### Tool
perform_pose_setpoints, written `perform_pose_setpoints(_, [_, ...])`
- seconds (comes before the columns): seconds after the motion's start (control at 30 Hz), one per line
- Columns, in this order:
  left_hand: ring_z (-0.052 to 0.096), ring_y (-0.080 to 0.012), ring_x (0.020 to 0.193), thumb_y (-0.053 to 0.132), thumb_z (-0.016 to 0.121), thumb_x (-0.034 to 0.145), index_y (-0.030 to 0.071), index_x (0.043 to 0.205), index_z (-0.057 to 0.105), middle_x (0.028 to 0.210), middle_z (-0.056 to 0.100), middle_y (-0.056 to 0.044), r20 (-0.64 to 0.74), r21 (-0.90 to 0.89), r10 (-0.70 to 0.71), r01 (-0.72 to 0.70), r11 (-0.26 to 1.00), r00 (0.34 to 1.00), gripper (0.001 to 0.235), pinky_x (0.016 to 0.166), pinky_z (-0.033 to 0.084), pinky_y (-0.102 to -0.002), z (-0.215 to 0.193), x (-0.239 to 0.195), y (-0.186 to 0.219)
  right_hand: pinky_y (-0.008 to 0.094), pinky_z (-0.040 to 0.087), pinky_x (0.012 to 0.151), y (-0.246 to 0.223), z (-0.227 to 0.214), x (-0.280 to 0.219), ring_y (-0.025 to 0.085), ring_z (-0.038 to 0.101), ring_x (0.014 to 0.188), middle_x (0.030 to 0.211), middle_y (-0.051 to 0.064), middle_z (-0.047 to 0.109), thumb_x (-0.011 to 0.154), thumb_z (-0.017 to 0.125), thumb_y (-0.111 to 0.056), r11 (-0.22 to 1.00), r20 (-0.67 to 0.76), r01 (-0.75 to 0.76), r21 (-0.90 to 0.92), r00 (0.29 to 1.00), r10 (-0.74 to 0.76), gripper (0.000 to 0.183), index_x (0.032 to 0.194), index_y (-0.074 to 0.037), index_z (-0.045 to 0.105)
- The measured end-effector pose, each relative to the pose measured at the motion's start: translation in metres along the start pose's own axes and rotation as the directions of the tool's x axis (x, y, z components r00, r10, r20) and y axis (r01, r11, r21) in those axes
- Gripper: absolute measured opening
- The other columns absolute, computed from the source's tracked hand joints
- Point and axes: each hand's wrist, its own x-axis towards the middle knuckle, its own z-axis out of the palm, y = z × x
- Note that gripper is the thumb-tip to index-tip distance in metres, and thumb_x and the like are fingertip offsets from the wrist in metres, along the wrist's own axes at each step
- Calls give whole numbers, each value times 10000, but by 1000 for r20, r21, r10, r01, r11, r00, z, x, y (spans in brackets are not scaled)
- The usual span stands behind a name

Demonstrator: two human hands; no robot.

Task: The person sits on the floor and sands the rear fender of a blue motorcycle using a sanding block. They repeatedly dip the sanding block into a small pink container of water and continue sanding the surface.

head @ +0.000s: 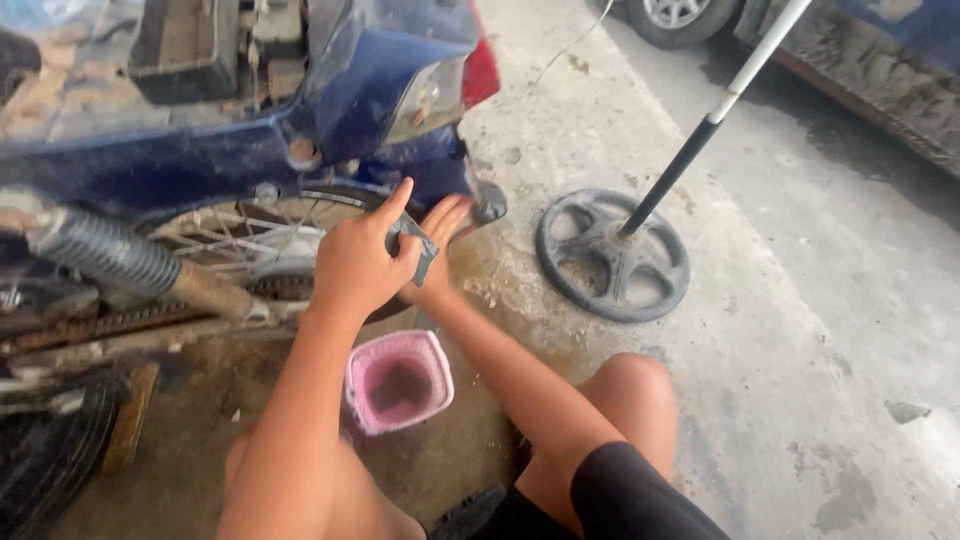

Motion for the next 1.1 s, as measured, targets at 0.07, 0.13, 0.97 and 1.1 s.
perform_pose_setpoints(0.07, [683, -507, 745, 192, 606, 801, 241, 1364, 697, 823, 741, -246, -57, -103, -81, 75, 992, 995, 573, 682, 490, -637, 0, 12, 10, 596, -56, 1248, -24, -35, -24, 624, -168, 1473, 1572, 492, -114, 966, 579, -475, 933, 198, 45, 357, 972, -123, 1108, 1556, 160, -110])
perform_pose_setpoints(0.13, [664, -472, 665, 178, 598, 787, 255, 1349, 713, 729, 701, -228, -129, -123, -61, 45, 991, 990, 579, 604, 458, -604, 29, 12, -22, 610, -38, 1241, 5, -27, 23, 614, -89, 1490, 1570, 497, -83, 1003, 505, -544, 971, 165, 0, 239, 986, -40, 1079, 1557, 161, -95])
perform_pose_setpoints(0.97, [717, -307, 610, 48, 596, 801, 189, 1243, 817, 824, 788, -127, -182, -309, 41, -96, 946, 982, 514, 571, 573, -367, 46, 21, -79, 555, -75, 1257, -9, -47, 38, 539, -182, 1512, 1604, 421, -211, 967, 572, -137, 950, 58, 94, 298, 992, -116, 915, 1568, 168, -47])
perform_pose_setpoints(1.1, [742, -297, 663, 58, 608, 781, 195, 1246, 810, 851, 799, -99, -197, -306, 25, -86, 948, 980, 525, 596, 584, -374, 43, 22, -74, 522, -109, 1256, -23, -43, 7, 482, -183, 1528, 1619, 406, -180, 958, 624, -133, 973, 80, 63, 223, 993, -83, 943, 1569, 161, -30])
